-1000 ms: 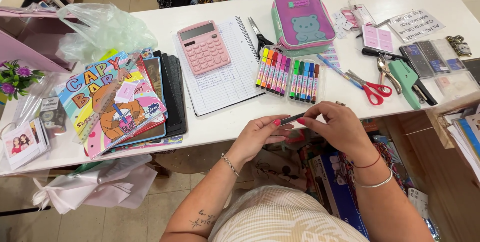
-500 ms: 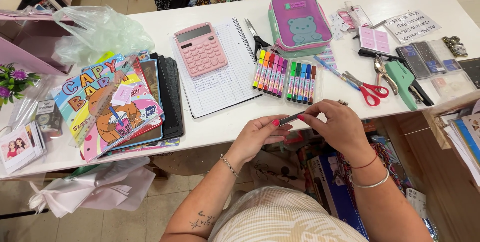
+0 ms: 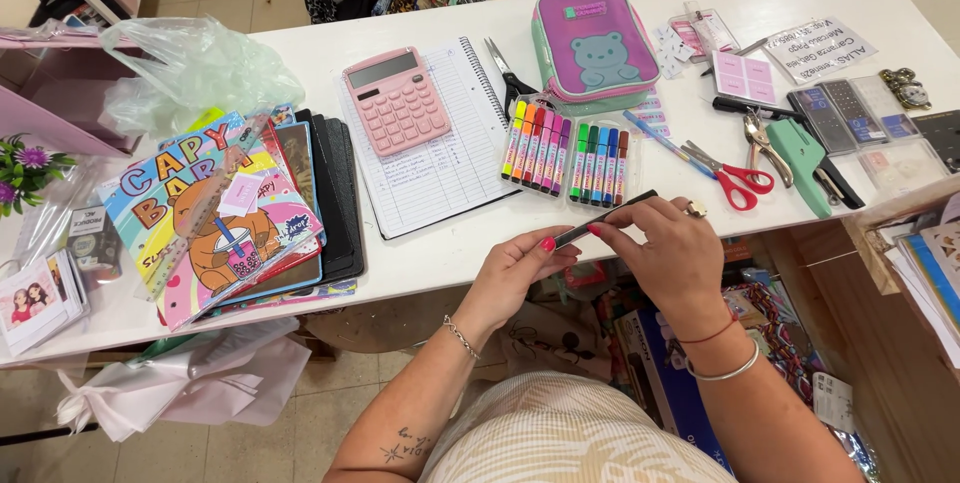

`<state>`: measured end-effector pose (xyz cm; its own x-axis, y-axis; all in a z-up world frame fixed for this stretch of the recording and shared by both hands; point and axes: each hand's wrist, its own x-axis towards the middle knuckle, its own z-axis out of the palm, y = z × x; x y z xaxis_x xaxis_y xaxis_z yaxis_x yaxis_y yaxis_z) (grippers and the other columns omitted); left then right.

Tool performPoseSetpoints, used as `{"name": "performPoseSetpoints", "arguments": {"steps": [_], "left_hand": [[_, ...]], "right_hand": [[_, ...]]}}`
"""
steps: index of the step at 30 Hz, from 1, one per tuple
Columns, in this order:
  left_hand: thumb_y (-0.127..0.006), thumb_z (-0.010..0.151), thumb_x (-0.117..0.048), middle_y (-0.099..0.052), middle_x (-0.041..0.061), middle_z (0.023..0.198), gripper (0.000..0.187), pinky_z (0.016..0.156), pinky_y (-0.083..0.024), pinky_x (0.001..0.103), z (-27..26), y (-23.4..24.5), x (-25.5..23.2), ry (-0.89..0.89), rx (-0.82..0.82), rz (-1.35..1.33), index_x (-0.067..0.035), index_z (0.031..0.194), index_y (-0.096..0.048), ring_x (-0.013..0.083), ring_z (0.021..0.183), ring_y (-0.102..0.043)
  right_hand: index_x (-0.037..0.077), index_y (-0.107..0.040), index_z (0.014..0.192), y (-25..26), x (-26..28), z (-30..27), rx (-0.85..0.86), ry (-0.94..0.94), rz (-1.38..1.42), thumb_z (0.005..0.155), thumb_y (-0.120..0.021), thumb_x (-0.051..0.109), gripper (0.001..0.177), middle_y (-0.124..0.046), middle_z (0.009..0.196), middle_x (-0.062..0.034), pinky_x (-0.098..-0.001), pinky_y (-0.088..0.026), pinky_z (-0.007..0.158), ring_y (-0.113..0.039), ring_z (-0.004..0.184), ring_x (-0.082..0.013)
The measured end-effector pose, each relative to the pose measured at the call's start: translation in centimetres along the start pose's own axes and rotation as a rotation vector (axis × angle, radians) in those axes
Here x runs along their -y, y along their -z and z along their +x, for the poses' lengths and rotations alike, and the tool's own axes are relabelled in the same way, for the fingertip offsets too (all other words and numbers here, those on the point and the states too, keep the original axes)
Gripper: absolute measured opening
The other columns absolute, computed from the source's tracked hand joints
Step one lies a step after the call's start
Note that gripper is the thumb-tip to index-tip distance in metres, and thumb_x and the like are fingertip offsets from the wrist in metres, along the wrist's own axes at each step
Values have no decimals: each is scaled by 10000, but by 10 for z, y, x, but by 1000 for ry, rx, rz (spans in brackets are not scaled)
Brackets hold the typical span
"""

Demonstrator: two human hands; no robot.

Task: The person organizes stationery items on a white table. They handle a set of colorful markers, then use red scissors to cut small rectangular labels from a sheet. Finally, they place the cut labels into a purple pencil case.

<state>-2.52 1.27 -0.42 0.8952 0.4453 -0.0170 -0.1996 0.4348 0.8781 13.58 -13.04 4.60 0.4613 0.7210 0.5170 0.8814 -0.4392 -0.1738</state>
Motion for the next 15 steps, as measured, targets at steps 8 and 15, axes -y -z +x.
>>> {"name": "performPoseSetpoints", "arguments": {"steps": [8,15], "left_hand": [[-540,1072,-165,-728,253,1149,351,1034,-542,405,-1,-6,1,-55,-28,-6,23,1352,-639,261,1094,-705],[-551,1068,-174,-733,253,1134,347,1037,-538,396,-5,-9,-4,-89,-49,-5,18,1340,-649,256,1091,-703]], "right_hand": [[371,-742,908,-8,3,-2,-217,70,-186,903,-796,554,190,-684,845,160,-295,-508,687,-656,793,-132],[364,-781,995,3,14,3,-316,137,-228,893,-820,540,207,-695,887,124,-306,-447,751,-633,841,-147]]}}
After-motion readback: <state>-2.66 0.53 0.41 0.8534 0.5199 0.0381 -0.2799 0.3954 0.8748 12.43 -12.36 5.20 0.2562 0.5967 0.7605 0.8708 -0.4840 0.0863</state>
